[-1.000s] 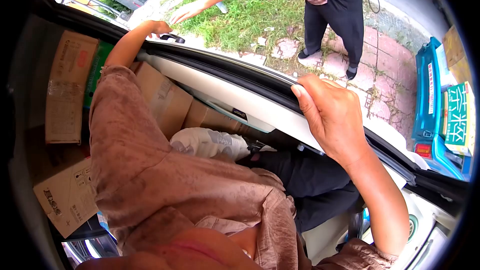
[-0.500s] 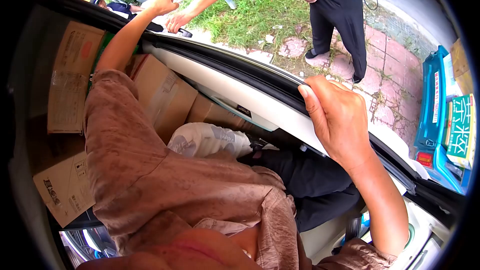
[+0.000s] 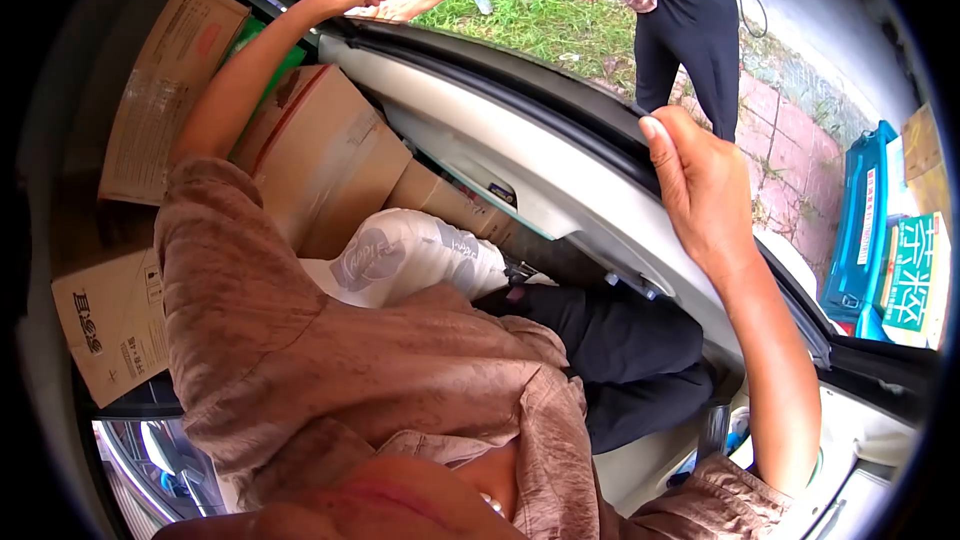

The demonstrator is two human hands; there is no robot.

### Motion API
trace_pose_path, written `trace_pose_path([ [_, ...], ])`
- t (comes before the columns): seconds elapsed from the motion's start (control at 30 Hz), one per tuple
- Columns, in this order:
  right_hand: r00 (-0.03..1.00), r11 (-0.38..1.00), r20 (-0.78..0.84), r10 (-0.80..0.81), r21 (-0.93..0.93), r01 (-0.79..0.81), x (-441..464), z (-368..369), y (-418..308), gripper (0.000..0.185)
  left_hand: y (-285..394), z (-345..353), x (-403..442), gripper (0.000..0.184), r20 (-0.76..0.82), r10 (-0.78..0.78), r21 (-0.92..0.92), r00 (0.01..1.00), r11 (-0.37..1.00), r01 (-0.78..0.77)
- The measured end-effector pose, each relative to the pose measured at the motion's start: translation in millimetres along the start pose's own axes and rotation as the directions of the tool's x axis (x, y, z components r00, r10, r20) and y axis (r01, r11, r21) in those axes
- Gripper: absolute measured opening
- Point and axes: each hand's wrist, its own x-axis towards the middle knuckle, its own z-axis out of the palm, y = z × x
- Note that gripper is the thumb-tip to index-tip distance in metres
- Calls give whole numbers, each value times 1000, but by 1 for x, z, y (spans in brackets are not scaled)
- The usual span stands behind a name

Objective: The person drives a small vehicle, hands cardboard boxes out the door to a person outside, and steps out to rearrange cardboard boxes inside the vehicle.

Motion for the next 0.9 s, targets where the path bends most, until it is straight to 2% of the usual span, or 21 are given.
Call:
trace_pose_path([
  [0.07,1000,1000,-9,7,9,-7,4,-1,2,25,-7,5,-2,60,-122,-9,-78,992,997,0],
  [0.1,1000,1000,-17,17,7,-16,7,-2,6,25,-6,6,-2,61,-103,-41,-101,994,994,30],
  [0.17,998,1000,-56,6,16,-6,13,0,18,27,-16,11,1,54,-198,196,109,961,978,-177],
  [0.2,998,1000,-56,10,-8,-10,16,0,25,27,9,15,-15,52,-245,293,215,924,946,-243],
  [0.23,996,1000,-88,-20,-24,18,19,0,29,27,51,16,-43,39,-266,204,78,942,979,-190],
  [0.27,993,998,-113,-45,-41,40,21,-1,31,27,50,21,-44,40,-281,379,159,882,924,-347],
  [0.33,990,998,-138,11,-62,-19,24,-1,35,28,52,33,-50,36,-265,532,316,804,836,-449],
  [0.4,987,995,-159,-14,-103,-2,28,-2,44,29,39,55,-53,28,-319,645,328,694,762,-558],
  [0.43,983,994,-181,-38,-103,19,30,-1,49,30,35,60,-59,37,-180,515,334,838,833,-440],
  [0.47,977,994,-202,-63,-105,42,32,-1,54,31,31,67,-66,47,-38,351,361,936,878,-314],
  [0.5,972,992,-231,-46,-122,17,33,-1,55,32,40,81,-81,45,-3,310,388,951,877,-285],
  [0.53,975,990,-222,-6,-140,-26,35,-3,57,32,30,92,-89,46,79,361,392,929,846,-361],
  [0.6,958,981,-271,-91,-188,40,43,-1,79,32,24,106,-100,46,320,166,496,933,810,-314],
  [0.63,978,964,-178,106,-223,-145,44,-8,74,38,20,116,-107,48,373,143,484,917,813,-323],
  [0.7,964,969,-265,34,-228,-97,50,-8,102,38,10,141,-118,50,466,100,465,879,818,-339],
  [0.73,957,969,-290,-1,-235,-70,51,-8,103,39,3,154,-128,53,493,151,568,857,690,-448],
  [0.8,963,964,-268,26,-249,-96,52,-11,100,39,-17,171,-139,60,441,289,778,850,348,-523],
  [0.9,950,957,-313,11,-273,-101,59,-15,101,36,-28,165,-128,62,271,86,926,959,247,-284],
])
